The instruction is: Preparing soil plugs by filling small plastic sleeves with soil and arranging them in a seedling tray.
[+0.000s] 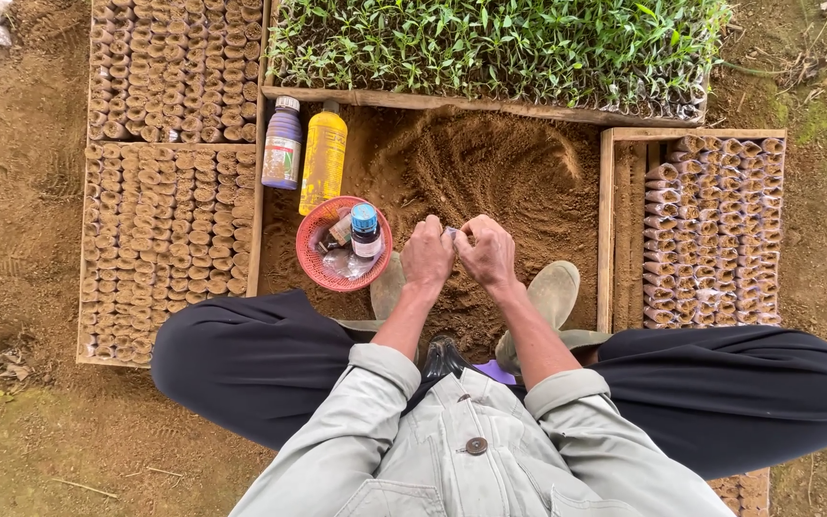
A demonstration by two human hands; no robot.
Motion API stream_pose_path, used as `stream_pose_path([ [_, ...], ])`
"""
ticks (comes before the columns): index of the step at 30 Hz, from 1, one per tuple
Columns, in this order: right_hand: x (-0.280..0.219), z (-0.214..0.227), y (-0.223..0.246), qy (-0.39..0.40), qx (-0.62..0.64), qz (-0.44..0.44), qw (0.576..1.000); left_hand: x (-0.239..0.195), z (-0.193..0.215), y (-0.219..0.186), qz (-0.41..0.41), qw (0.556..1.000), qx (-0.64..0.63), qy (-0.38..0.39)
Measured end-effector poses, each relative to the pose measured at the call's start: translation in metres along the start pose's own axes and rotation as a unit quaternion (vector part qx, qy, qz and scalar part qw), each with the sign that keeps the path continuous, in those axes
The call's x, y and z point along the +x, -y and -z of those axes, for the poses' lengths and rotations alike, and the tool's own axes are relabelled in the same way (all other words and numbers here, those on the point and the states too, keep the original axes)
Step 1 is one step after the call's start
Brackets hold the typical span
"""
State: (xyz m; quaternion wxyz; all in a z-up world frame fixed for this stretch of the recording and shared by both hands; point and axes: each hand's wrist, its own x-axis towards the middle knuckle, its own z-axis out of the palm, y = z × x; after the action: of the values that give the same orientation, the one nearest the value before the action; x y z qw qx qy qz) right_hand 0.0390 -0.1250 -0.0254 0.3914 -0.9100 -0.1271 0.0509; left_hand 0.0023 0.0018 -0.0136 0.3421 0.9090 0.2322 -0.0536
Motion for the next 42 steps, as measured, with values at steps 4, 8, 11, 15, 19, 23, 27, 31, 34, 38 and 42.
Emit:
stream_pose_path([
  [4, -0.002, -0.008, -0.013, -0.013, -0.030, -0.014, 0.999, 0.003, -0.019, 0.007, -0.037, 0.997, 0.055, 0.032],
  [8, -0.001, -0.006, -0.011, -0.014, -0.040, -0.038, 0.998, 0.001, -0.026, 0.010, -0.040, 0.997, 0.050, 0.037],
  [11, -0.004, -0.011, -0.015, -0.001, -0.050, -0.034, 0.998, 0.003, -0.018, 0.010, -0.007, 0.999, -0.004, 0.037],
  [15, -0.005, -0.019, -0.014, 0.022, -0.027, -0.040, 0.999, 0.007, -0.010, 0.009, 0.048, 0.997, -0.038, 0.036],
  [19, -0.002, -0.021, -0.024, 0.026, 0.036, -0.072, 0.996, 0.013, -0.002, 0.006, 0.089, 0.994, -0.063, 0.003],
  [23, -0.008, -0.025, -0.044, 0.069, -0.060, -0.155, 0.984, 0.020, -0.002, 0.011, 0.124, 0.986, -0.106, -0.017],
  [27, -0.009, -0.015, -0.010, 0.146, -0.149, -0.157, 0.965, 0.024, -0.002, 0.014, 0.143, 0.982, -0.117, -0.026],
  [31, 0.005, -0.025, 0.011, 0.175, -0.159, -0.132, 0.963, 0.022, 0.002, 0.009, 0.144, 0.981, -0.125, -0.034],
  [34, 0.006, -0.044, 0.003, 0.216, -0.199, -0.056, 0.954, 0.024, 0.005, 0.007, 0.163, 0.979, -0.121, -0.017],
  [38, -0.011, -0.048, -0.003, 0.280, -0.279, 0.041, 0.918, 0.027, 0.010, 0.000, 0.179, 0.975, -0.134, -0.014],
  [42, -0.042, -0.090, -0.089, 0.216, -0.305, 0.116, 0.920, 0.028, 0.000, 0.006, 0.175, 0.976, -0.128, -0.019],
])
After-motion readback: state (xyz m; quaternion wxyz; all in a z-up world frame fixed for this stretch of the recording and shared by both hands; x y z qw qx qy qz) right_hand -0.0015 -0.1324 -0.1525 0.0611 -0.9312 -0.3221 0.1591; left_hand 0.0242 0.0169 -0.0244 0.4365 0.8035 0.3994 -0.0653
